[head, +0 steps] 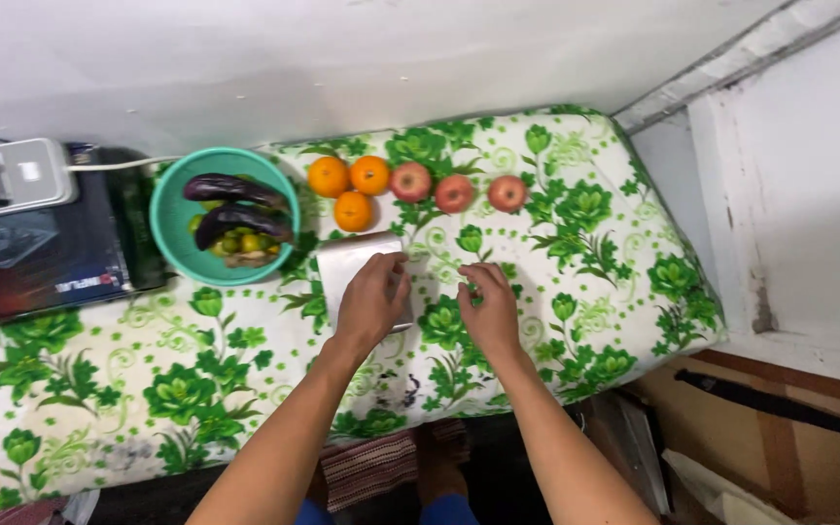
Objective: Weighing different types of fruit and ginger on a digital scale
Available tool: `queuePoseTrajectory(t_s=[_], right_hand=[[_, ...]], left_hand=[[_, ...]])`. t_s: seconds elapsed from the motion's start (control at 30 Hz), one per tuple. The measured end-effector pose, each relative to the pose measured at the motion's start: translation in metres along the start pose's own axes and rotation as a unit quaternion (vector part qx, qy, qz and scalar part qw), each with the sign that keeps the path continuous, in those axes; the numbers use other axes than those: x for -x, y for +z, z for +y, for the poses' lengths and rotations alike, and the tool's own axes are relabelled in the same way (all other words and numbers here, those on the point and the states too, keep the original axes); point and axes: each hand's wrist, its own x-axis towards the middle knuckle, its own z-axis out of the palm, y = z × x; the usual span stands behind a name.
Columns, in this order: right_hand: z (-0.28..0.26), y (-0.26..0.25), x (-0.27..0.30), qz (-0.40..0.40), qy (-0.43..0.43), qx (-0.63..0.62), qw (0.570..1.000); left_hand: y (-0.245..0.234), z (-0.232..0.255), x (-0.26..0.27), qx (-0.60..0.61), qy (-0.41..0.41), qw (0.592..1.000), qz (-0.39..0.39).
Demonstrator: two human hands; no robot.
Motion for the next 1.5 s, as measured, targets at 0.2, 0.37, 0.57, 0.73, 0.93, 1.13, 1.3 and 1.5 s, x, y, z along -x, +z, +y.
queuePoseTrajectory(t_s=[0.2,0.37,0.57,0.73,0.93,1.13,1.3,1.5], right_hand=[[0.023,-0.036,-0.003,0.002,0.059,0.019,0.998],[0.046,-0.042,0.0,0.0,0.058,0.046,0.997],[0.067,-0.03,-0.004,-0.004,0.033,0.074,0.997],[0.077,-0.015,-0.012,-0.02,0.042,0.048,0.998],[0.037,0.005,-0.016,-0.066,0.066,0.042,0.995],[-0.008,0.048,-0.013,-0.108,-0.042,-0.07,0.991],[-0.048,0.069,-0.013,-0.129,-0.034,0.003,0.991],[-0.046,0.088,-0.013,-0.131,-0.038,0.007,0.991]], left_hand=[[0.028,0.024,-0.008,-0.012,-0.019,0.999,-0.05],[0.048,0.026,-0.006,-0.027,0.002,0.998,-0.056],[0.056,0.024,0.0,-0.033,-0.002,0.998,-0.054],[0.043,0.007,0.009,-0.044,-0.014,0.998,-0.033],[0.009,-0.027,0.023,-0.022,-0.012,1.0,0.006],[-0.036,-0.037,0.044,-0.015,-0.074,0.996,0.038],[-0.05,-0.059,0.064,-0.041,-0.127,0.988,0.076],[-0.04,-0.077,0.067,0.008,-0.174,0.983,0.062]])
